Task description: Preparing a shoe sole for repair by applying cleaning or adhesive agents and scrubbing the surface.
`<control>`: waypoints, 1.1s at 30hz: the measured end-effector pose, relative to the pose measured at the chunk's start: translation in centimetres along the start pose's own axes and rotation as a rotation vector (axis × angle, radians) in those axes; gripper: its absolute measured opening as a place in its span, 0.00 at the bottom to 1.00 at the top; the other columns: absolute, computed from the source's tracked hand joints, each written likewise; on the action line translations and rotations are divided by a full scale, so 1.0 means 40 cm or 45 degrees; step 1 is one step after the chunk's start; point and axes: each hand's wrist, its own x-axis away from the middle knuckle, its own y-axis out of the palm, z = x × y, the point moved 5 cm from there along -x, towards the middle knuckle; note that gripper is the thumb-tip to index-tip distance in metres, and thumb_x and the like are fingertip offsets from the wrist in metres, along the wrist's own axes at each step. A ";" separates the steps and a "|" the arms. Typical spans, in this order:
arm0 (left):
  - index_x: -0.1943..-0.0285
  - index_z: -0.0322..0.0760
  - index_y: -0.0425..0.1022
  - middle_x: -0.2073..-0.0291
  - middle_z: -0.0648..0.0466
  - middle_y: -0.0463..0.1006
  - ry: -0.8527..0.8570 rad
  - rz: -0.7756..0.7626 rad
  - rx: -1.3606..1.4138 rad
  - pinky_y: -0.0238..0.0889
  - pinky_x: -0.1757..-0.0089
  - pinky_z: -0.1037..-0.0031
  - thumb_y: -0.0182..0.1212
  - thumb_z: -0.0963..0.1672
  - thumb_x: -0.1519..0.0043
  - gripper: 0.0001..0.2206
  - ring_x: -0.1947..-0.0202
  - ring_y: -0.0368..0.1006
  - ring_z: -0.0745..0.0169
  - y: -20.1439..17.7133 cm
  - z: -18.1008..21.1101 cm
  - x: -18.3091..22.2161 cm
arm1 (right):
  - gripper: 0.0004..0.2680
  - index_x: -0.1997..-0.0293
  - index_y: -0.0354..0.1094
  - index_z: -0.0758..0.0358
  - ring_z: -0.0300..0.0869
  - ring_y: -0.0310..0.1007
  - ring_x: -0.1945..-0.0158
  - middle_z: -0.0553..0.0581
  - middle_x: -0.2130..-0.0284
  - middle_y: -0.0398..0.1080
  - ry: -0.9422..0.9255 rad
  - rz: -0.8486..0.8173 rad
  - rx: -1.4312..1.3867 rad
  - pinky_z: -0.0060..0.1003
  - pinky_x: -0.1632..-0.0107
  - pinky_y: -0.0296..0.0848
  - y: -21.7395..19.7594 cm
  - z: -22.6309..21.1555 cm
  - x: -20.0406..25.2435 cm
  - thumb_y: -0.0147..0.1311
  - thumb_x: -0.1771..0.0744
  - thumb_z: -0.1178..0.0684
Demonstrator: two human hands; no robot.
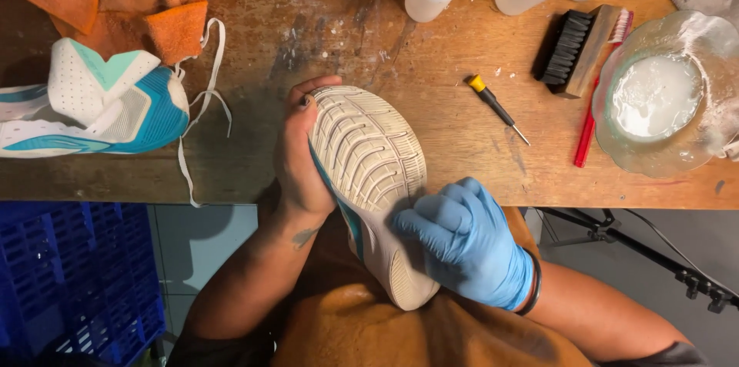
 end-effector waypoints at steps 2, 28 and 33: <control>0.46 0.35 0.73 0.59 0.47 0.77 -0.020 0.029 -0.003 0.66 0.55 0.69 0.43 0.48 0.37 0.18 0.58 0.72 0.58 -0.008 -0.021 -0.004 | 0.09 0.48 0.68 0.58 0.49 0.61 0.70 0.49 0.62 0.67 -0.029 -0.076 -0.075 0.46 0.67 0.55 0.007 0.001 -0.011 0.57 0.33 0.58; 0.46 0.34 0.72 0.58 0.46 0.77 0.052 -0.017 -0.025 0.66 0.55 0.67 0.44 0.49 0.36 0.19 0.57 0.73 0.56 0.003 0.017 -0.002 | 0.08 0.45 0.69 0.54 0.44 0.70 0.64 0.49 0.54 0.73 -0.061 -0.089 -0.006 0.43 0.64 0.58 -0.070 -0.003 -0.023 0.54 0.31 0.54; 0.45 0.34 0.72 0.58 0.47 0.77 0.087 -0.010 -0.118 0.66 0.55 0.69 0.42 0.49 0.37 0.19 0.57 0.73 0.58 0.019 0.024 0.009 | 0.09 0.43 0.67 0.60 0.52 0.67 0.70 0.57 0.51 0.73 -0.081 -0.089 -0.002 0.46 0.66 0.61 -0.041 0.006 -0.024 0.51 0.30 0.56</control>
